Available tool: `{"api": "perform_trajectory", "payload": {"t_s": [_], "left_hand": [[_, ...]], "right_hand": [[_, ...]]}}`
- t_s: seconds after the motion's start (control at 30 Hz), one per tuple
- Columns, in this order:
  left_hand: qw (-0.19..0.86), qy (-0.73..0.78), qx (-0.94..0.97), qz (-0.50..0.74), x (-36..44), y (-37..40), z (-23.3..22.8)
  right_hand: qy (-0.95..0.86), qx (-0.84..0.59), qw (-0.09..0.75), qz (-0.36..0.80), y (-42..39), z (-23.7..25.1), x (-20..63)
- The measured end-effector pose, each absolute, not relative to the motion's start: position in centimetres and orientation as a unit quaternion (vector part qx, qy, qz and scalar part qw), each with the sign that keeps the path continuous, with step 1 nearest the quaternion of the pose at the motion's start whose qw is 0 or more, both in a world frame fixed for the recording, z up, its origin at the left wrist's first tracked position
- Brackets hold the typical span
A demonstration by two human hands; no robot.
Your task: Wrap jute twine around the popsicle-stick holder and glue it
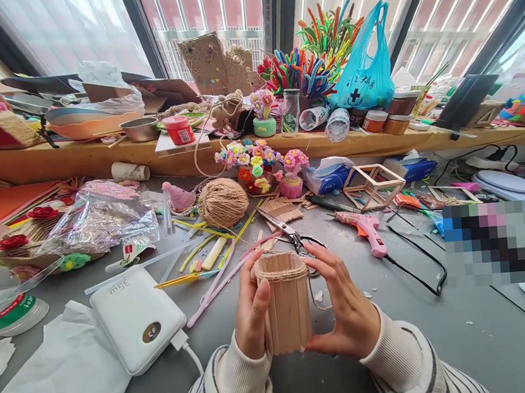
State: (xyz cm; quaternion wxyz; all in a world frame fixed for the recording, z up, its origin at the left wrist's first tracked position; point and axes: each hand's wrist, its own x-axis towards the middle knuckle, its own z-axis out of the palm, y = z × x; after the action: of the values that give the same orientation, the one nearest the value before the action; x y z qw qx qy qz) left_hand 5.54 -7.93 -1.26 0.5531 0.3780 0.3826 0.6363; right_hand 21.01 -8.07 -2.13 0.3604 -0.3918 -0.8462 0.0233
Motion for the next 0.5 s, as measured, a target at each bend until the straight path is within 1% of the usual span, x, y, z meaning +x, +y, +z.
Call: {"api": "perform_trajectory", "payload": {"t_s": [0.3,0.5], "left_hand": [[0.457,0.476,0.451,0.601,5.4,-8.3,-0.1],[0.452,0.490,0.493,0.559,5.0,-8.4,0.0]], "right_hand": [[-0.838,-0.402,0.368,0.010,-8.6,-1.8,20.3],[-0.839,-0.392,0.378,0.010,-9.0,-1.2,19.9]]}}
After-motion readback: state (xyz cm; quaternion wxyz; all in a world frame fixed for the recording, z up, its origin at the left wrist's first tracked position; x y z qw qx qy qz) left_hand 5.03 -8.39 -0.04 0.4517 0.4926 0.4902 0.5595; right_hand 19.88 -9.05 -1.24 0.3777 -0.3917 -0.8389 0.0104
